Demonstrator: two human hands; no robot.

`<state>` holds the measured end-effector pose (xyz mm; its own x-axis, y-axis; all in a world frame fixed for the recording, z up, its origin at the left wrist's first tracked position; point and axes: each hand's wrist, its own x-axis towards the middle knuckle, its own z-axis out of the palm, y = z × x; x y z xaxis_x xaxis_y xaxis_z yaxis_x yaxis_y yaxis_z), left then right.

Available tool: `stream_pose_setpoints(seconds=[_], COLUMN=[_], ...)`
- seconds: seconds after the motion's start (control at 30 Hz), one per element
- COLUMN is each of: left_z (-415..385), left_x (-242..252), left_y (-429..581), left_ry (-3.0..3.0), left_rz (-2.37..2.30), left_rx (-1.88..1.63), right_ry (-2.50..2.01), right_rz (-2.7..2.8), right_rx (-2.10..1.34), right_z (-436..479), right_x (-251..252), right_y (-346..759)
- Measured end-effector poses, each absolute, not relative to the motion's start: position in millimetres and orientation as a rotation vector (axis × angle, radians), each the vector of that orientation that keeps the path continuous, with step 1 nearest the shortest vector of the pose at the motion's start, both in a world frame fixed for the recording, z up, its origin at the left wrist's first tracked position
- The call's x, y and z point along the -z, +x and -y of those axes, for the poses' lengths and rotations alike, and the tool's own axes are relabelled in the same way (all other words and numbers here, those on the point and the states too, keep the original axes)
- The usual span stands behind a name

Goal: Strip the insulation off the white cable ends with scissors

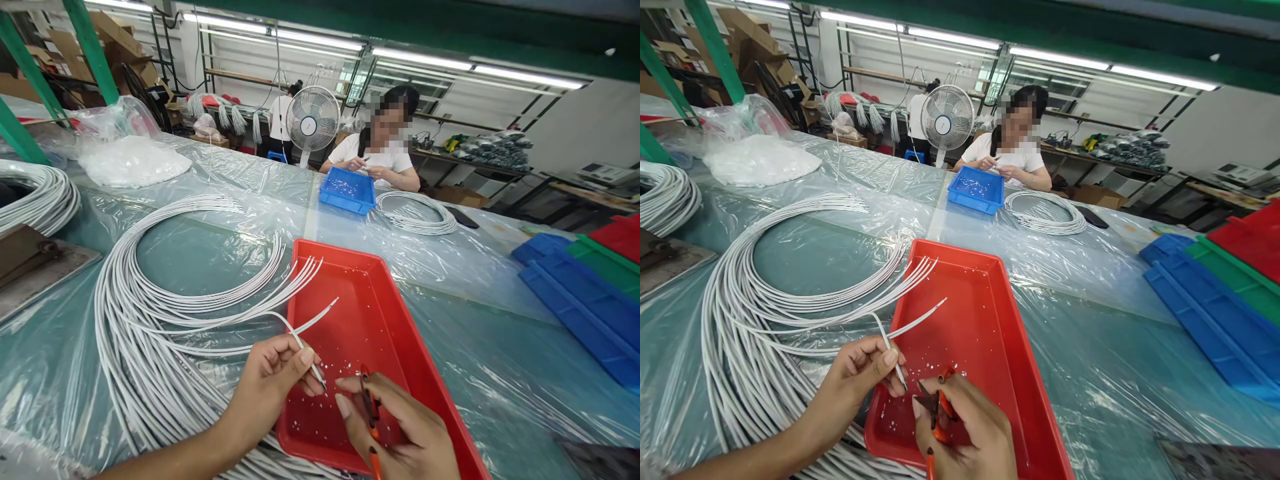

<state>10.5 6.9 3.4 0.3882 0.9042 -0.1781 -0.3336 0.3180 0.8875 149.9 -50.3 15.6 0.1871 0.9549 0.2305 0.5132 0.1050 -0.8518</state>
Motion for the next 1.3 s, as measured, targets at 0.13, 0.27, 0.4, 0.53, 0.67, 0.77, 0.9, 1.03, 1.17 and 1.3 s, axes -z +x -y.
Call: stream_pose_setpoints(seconds=[0.13, 0.27, 0.4, 0.53, 0.67, 0.77, 0.9, 1.03, 1.17, 1.3], left_z=[-6, -6, -8, -8, -7, -8, -8, -8, -5, -6], left_x=[-1, 1, -1, -1, 1, 2, 4, 2, -3, -3], left_y=[9, 8, 9, 10, 10, 10, 10, 11, 10, 7], left_ry=[0.920, 0.924, 0.943, 0.966, 0.943, 0.932, 0.911, 0.816, 0.733, 0.737], left_rz=[-0.776, -0.765, -0.778, -0.772, -0.742, -0.707, -0.658, -0.595, -0.532, -0.556], left_rx=[-0.917, -0.866, -0.860, -0.848, -0.840, -0.849, -0.868, -0.854, -0.859, -0.862], right_ry=[-1.474, -1.435, -1.441, -1.441, -1.476, -1.455, -1.378, -1.244, -1.181, -1.362], right_rz=[1.512, 1.556, 1.618, 1.672, 1.632, 1.489, 1.236, 0.952, 0.897, 1.138], right_rx=[-0.596, -0.670, -0.690, -0.679, -0.775, -1.019, -1.361, -1.582, -1.660, -1.440], right_z=[45, 42, 40, 40, 37, 32, 29, 29, 29, 28], right_x=[-7, -3, -5, -8, -10, -9, -7, -1, 6, 9], right_y=[151, 156, 158, 157, 157, 158, 160, 157, 153, 158])
